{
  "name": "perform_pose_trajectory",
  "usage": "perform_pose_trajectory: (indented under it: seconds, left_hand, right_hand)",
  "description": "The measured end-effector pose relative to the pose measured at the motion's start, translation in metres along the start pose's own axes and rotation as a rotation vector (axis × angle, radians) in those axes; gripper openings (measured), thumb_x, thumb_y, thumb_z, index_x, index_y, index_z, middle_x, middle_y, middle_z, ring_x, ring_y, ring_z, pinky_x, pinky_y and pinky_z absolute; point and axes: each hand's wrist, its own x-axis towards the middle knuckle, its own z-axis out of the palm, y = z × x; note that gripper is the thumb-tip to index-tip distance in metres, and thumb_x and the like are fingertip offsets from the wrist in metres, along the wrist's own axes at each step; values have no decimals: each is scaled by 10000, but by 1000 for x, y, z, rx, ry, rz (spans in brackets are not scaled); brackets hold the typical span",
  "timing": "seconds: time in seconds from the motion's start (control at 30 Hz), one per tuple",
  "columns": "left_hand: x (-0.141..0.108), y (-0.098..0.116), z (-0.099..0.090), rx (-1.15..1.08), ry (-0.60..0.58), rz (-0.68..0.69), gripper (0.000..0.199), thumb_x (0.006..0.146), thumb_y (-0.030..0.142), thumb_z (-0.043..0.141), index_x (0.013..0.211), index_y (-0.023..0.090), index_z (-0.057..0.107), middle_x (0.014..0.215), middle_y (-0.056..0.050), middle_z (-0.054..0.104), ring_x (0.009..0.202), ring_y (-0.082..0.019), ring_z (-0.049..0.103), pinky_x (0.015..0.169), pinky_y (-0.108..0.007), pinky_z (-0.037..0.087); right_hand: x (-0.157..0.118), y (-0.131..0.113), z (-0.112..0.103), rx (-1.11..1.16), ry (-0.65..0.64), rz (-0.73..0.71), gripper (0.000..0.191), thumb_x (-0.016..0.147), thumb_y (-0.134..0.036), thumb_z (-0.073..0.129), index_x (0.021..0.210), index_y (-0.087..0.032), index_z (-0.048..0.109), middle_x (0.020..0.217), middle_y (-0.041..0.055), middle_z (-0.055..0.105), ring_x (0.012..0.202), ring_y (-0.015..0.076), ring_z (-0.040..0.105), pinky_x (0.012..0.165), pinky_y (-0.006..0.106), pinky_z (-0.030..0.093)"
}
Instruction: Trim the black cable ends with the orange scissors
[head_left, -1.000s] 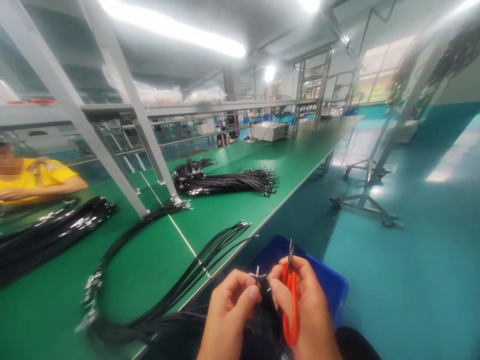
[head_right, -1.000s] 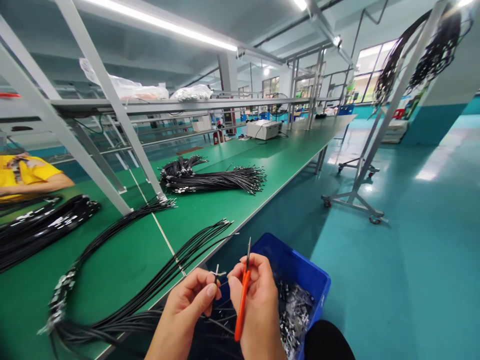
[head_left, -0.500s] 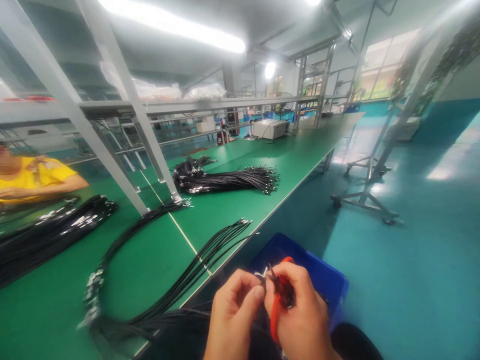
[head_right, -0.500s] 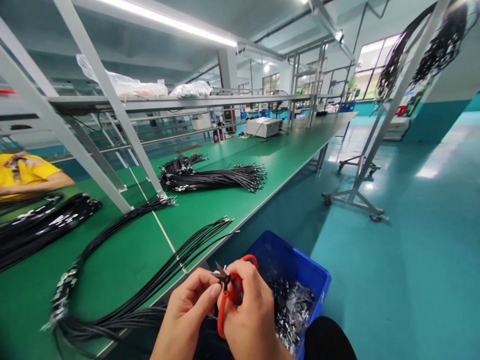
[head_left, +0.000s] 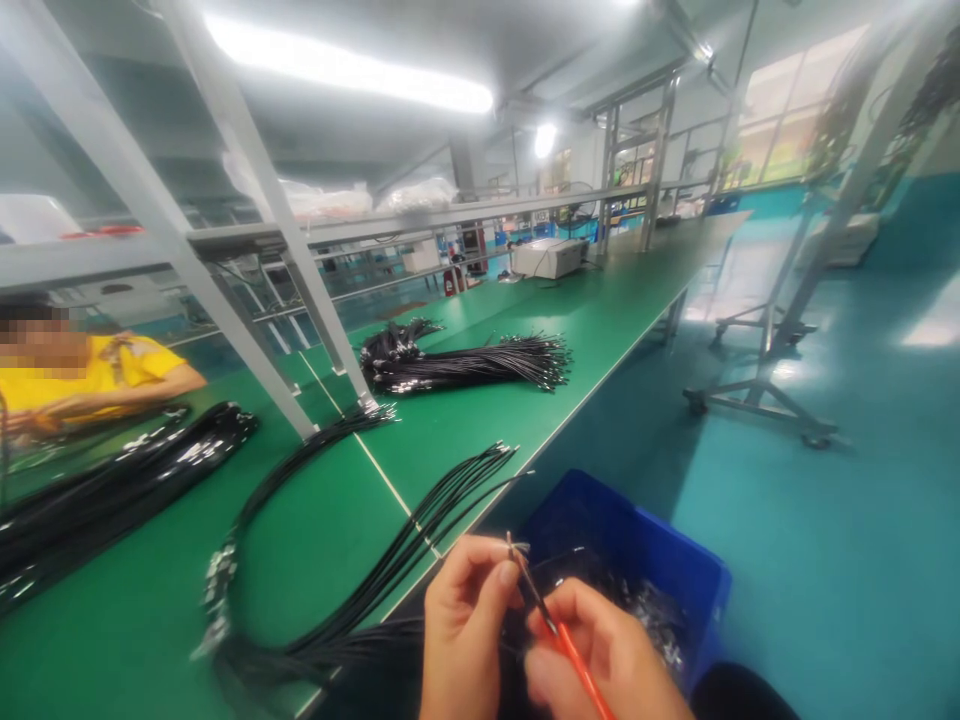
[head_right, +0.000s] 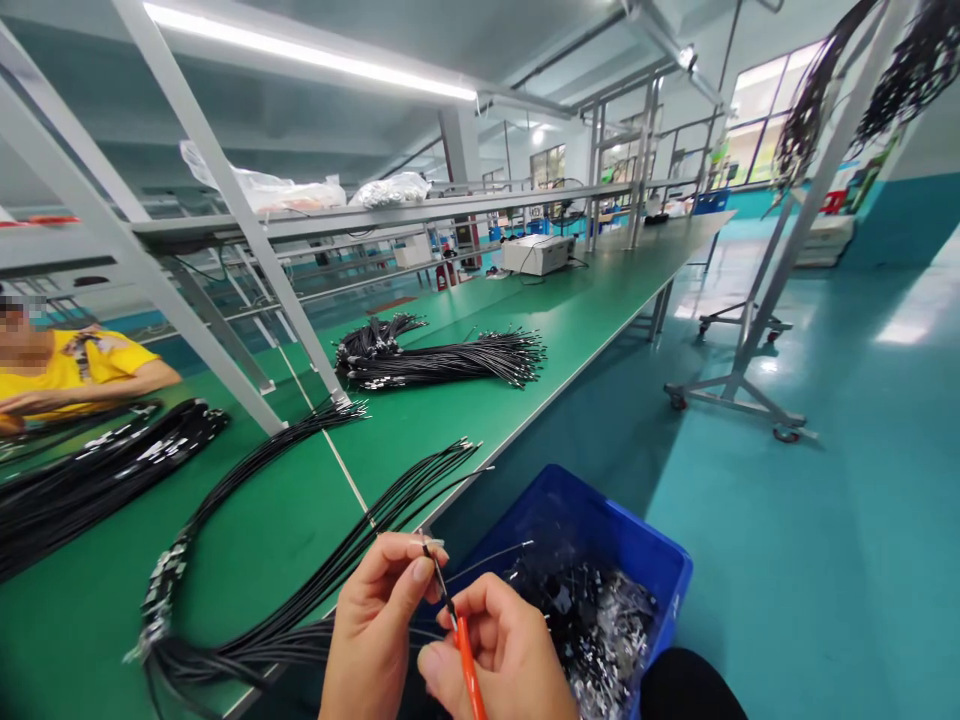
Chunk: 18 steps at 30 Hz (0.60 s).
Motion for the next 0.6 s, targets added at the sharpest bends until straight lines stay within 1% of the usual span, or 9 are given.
perform_pose_trajectory:
  seconds: [0.07, 0.13, 0.27, 0.4, 0.6]
  left_hand:
    - [-1, -1, 0, 9, -37, -1, 78, 776, 267, 674, 757, 192, 683, 718, 3, 662, 602, -115, 573, 587, -197, 488]
    - [-1, -2, 0, 23, -66, -4, 70, 781, 259, 668, 761, 192, 680, 713, 7, 659, 607, -119, 580, 598, -203, 492]
    - [-1, -3, 2, 72, -75, -4, 69, 787, 250, 657, 755, 191, 675, 695, 12, 653, 608, -122, 588, 589, -198, 489]
    - [0, -3, 4, 131, -57, 12, 66, 776, 240, 658, 746, 184, 679, 682, 3, 655, 608, -134, 593, 583, -206, 488]
    - [0, -3, 6, 193, -55, 45, 84, 789, 235, 631, 741, 181, 672, 654, 6, 642, 584, -133, 585, 551, -197, 476]
  right_hand:
    - [2, -3, 2, 8, 13, 33, 208, 570, -216, 680, 669, -195, 498, 469, -74, 538, 358, 43, 375, 363, 166, 270]
    - [3, -5, 3, 18, 34, 30, 227, 581, -240, 702, 672, -199, 498, 451, -79, 539, 324, 31, 339, 330, 156, 222]
    - [4, -5, 3, 14, 68, 29, 269, 572, -285, 750, 674, -194, 518, 439, -61, 569, 306, 36, 357, 303, 144, 215]
    - [4, -7, 0, -23, 83, 14, 274, 591, -321, 747, 687, -190, 526, 443, -44, 587, 293, 34, 348, 287, 140, 201]
    - [4, -7, -3, -64, 49, 48, 315, 594, -366, 747, 682, -200, 495, 404, -85, 527, 289, 30, 364, 301, 126, 228]
